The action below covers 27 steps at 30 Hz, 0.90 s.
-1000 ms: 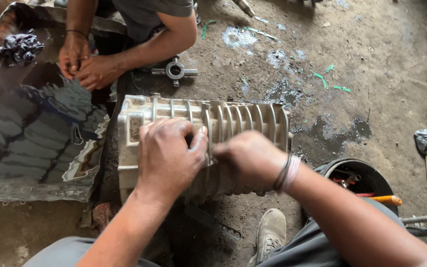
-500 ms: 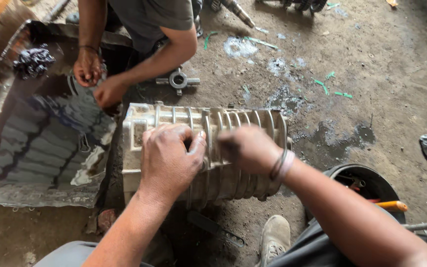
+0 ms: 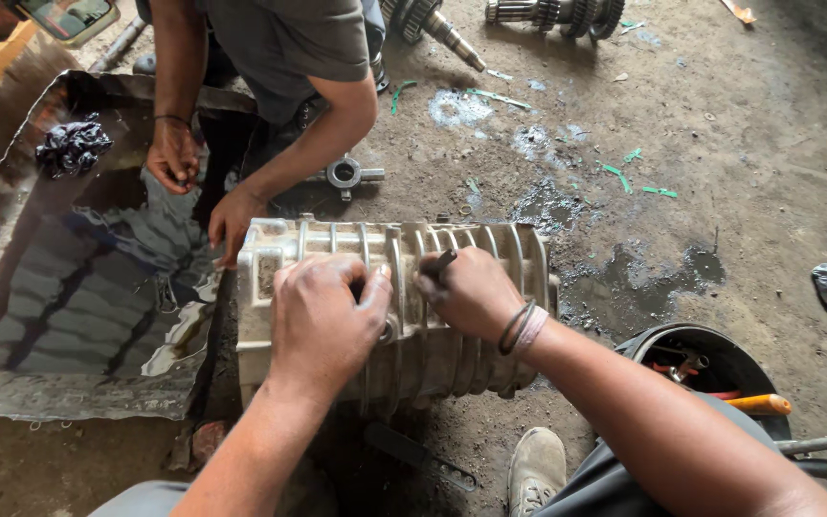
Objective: The person uses a small metal tool to scrape and clean the surface of a large, ribbed mechanical housing. They systematically work along the ridges and grooves of the part, removing dirt and grime.
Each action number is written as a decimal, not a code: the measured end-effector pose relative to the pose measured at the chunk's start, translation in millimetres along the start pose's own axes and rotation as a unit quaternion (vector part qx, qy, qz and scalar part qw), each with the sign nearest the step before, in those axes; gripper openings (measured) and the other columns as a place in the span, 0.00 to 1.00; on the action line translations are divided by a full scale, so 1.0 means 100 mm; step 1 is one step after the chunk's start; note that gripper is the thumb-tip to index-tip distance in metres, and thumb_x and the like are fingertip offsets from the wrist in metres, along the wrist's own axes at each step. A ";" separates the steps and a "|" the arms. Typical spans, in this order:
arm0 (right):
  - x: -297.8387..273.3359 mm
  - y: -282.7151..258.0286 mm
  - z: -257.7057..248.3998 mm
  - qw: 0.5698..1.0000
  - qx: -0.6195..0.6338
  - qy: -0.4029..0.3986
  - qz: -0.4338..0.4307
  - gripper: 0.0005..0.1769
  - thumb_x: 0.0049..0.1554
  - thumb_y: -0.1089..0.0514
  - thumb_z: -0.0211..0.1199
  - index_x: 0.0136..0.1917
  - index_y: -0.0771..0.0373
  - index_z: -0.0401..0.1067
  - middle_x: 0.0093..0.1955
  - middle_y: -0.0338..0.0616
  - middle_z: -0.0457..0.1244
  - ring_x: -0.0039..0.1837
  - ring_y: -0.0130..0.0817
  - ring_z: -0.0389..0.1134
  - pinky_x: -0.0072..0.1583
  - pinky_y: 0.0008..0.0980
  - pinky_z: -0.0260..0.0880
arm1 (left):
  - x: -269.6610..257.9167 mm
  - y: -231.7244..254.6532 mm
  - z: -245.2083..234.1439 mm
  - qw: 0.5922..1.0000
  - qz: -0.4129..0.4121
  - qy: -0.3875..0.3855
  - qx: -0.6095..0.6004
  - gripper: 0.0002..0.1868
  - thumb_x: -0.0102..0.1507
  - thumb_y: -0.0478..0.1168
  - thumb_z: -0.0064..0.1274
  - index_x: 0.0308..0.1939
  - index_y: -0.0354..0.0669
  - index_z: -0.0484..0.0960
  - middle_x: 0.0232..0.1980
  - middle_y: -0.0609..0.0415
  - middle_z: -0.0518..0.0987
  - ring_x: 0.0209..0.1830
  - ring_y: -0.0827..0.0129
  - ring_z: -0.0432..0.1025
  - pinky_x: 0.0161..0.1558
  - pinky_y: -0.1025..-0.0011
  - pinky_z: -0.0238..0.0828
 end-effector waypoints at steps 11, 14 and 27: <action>0.01 -0.11 0.00 0.982 0.189 -0.024 0.000 0.10 0.57 0.53 0.62 0.43 0.60 0.79 0.33 0.45 0.70 0.35 0.36 0.70 0.43 0.39 0.72 | 0.02 -0.06 0.04 0.999 -0.033 -0.019 0.006 0.16 0.60 0.46 0.57 0.21 0.41 0.82 0.25 0.49 0.80 0.33 0.55 0.75 0.52 0.56 0.63; 0.01 -0.11 0.02 0.990 0.131 -0.028 -0.036 0.11 0.58 0.53 0.62 0.42 0.62 0.78 0.33 0.47 0.68 0.35 0.38 0.68 0.43 0.41 0.70 | 0.01 -0.06 0.03 1.000 -0.027 -0.010 0.010 0.17 0.60 0.46 0.57 0.20 0.40 0.81 0.25 0.49 0.80 0.34 0.55 0.75 0.52 0.56 0.63; 0.02 0.10 0.04 0.989 0.108 -0.021 0.103 0.15 0.62 0.47 0.59 0.48 0.58 0.78 0.34 0.48 0.69 0.36 0.39 0.71 0.43 0.37 0.70 | 0.13 -0.12 0.08 0.997 -0.063 -0.033 -0.007 0.19 0.62 0.46 0.55 0.18 0.41 0.81 0.22 0.49 0.79 0.28 0.57 0.74 0.52 0.56 0.65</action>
Point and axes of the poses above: each hand's wrist, its own x-axis towards the middle knuckle, its own z-axis out of the palm, y = z × x, the point moved 7 cm from there along x, towards the middle knuckle
